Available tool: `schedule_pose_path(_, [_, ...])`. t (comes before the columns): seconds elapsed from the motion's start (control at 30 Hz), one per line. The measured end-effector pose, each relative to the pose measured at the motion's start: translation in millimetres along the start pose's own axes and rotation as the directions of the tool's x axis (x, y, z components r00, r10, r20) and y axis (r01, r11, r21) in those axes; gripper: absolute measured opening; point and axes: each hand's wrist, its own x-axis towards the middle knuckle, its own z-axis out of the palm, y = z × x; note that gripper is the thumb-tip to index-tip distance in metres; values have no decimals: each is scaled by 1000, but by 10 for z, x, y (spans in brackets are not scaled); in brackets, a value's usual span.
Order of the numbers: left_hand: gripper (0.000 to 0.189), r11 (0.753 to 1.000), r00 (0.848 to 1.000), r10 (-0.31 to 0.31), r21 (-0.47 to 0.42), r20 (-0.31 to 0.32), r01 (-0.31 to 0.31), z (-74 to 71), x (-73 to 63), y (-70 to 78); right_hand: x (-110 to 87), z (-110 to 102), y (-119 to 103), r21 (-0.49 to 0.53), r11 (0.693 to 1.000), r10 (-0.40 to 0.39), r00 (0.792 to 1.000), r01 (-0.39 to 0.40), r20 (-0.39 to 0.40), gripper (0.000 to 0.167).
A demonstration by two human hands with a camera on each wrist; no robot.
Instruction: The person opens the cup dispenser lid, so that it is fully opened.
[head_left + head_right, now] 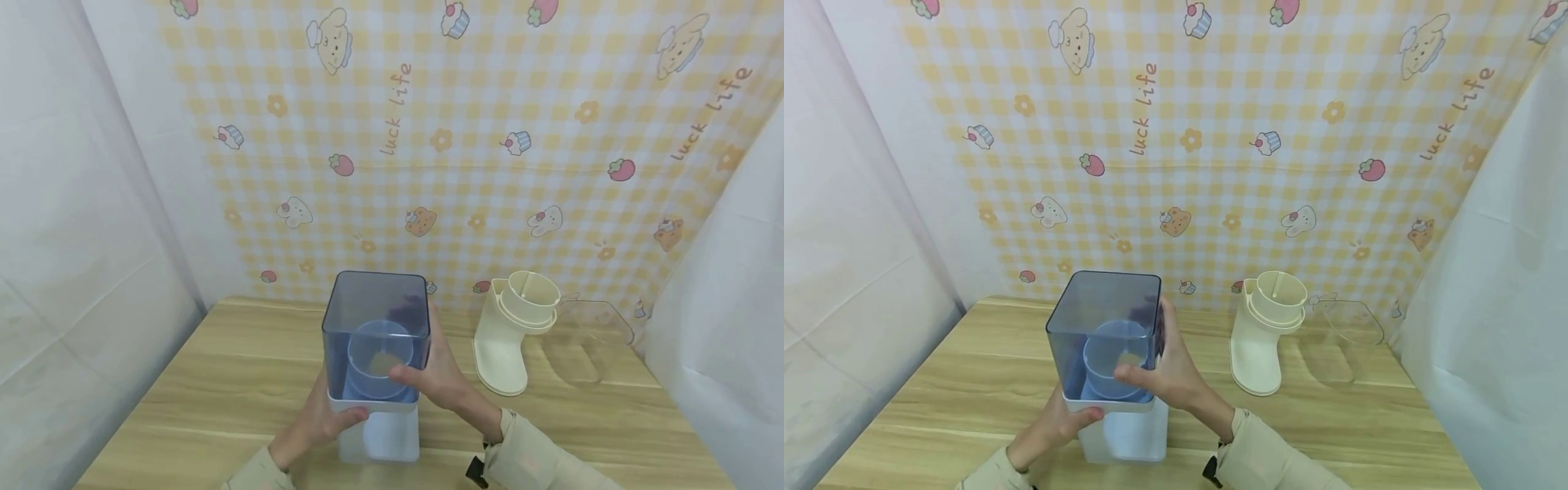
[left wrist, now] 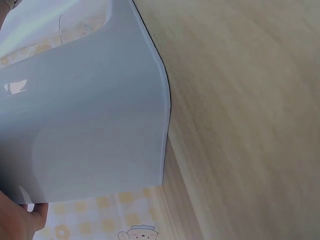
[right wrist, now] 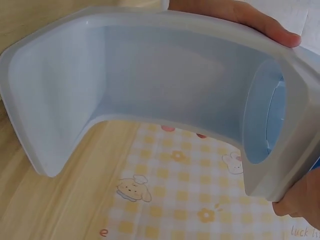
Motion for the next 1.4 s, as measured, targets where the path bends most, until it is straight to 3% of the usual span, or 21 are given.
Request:
schedule_pose_path(0.27, [87, 1000, 1000, 3, -9, 1, -3, -15, 5, 21, 18, 12, -34, 14, 1000, 22, 1000, -22, 9, 101])
schedule_pose_path(0.43, [87, 999, 999, -27, -26, 37, 28, -27, 30, 27, 18, -28, -85, 7, 999, 43, 998, -43, 42, 105])
schedule_pose_path(0.63, [86, 999, 998, -15, -36, 62, 17, -29, 67, 39, 42, -111, -157, -70, 995, 78, 991, -71, 107, 104])
schedule_pose_path(0.83, [80, 998, 995, -50, -34, 87, 53, -21, 94, 29, 88, -166, -241, -165, 983, 103, 986, -80, 133, 112])
schedule_pose_path(1.03, [64, 1000, 994, -9, 18, 105, 7, -33, 82, 8, 189, -124, -337, -280, 959, 100, 981, -51, 166, 118])
schedule_pose_path(1.4, [66, 1000, 993, -17, -9, 118, 19, -33, 70, -11, 155, -111, -305, -191, 978, 117, 981, -87, 155, 115])
